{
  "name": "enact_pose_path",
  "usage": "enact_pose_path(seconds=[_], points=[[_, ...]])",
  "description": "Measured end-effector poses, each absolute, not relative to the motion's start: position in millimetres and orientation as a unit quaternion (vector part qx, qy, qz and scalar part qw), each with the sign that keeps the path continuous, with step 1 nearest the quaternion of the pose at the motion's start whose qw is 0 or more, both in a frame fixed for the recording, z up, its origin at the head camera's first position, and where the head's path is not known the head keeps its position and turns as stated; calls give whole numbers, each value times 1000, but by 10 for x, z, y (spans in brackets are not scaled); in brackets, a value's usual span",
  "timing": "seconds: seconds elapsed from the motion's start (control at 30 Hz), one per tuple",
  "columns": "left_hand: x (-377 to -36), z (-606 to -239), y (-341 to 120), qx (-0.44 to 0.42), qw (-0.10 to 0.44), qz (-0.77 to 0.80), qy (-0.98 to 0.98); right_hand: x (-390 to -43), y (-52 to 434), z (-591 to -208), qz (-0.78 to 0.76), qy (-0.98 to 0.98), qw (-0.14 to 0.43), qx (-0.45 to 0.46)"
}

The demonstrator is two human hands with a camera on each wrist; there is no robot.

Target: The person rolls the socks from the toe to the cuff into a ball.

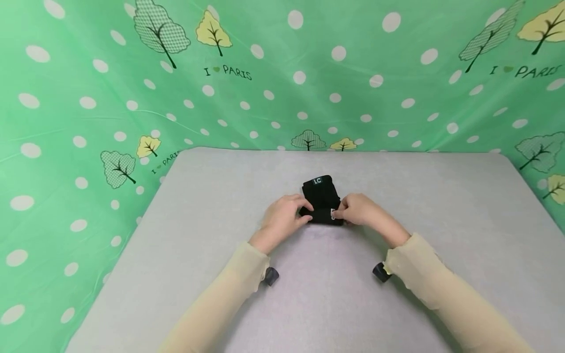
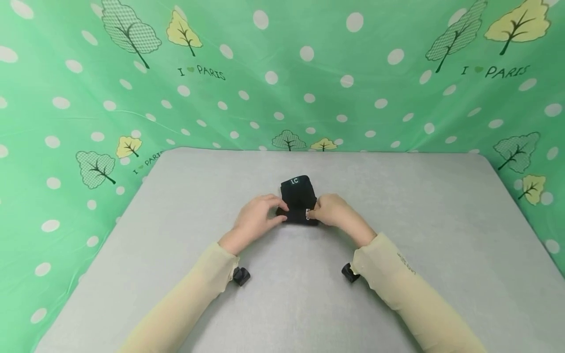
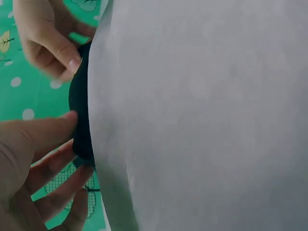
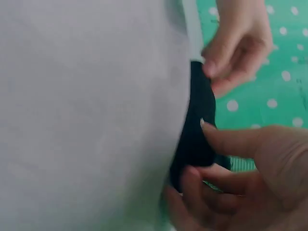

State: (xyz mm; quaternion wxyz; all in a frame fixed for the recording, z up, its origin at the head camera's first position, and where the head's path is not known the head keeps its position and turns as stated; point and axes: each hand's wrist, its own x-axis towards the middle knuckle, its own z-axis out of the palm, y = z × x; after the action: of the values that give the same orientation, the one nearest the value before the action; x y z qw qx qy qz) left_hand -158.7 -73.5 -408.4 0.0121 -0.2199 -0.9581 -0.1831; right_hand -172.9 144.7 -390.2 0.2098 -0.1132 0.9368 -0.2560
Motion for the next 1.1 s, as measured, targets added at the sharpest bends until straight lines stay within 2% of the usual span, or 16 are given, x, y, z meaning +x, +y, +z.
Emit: enact_pose_path(seconds=[0.23, 0.3, 0.43, 0.6, 0.87, 1.1], points=[[-1590, -4094, -695, -183, 12, -168, -969, -1501, 1380, -3971, -196, 956, -11, -219], [-1613, -4100, -685, -173, 0, -179, -969, -1462, 1382, -3979, -163, 956, -45, -240], [-1655, -4105, -687, -162, -8, -203, -966, -1443, 1376, -3995, -113, 954, -78, -266], [-1647, -4065, -705, -176, -19, -186, -966, -1486, 1330, -4017, -84, 953, -77, -280], [-1637, -4090, -666, -204, -15, -144, -968, -1597, 1382, -4026, -183, 960, 0, -214], [-1695, -4133, -687, -192, -20, -193, -962, -1589, 1411, -4058, -186, 950, -8, -251]])
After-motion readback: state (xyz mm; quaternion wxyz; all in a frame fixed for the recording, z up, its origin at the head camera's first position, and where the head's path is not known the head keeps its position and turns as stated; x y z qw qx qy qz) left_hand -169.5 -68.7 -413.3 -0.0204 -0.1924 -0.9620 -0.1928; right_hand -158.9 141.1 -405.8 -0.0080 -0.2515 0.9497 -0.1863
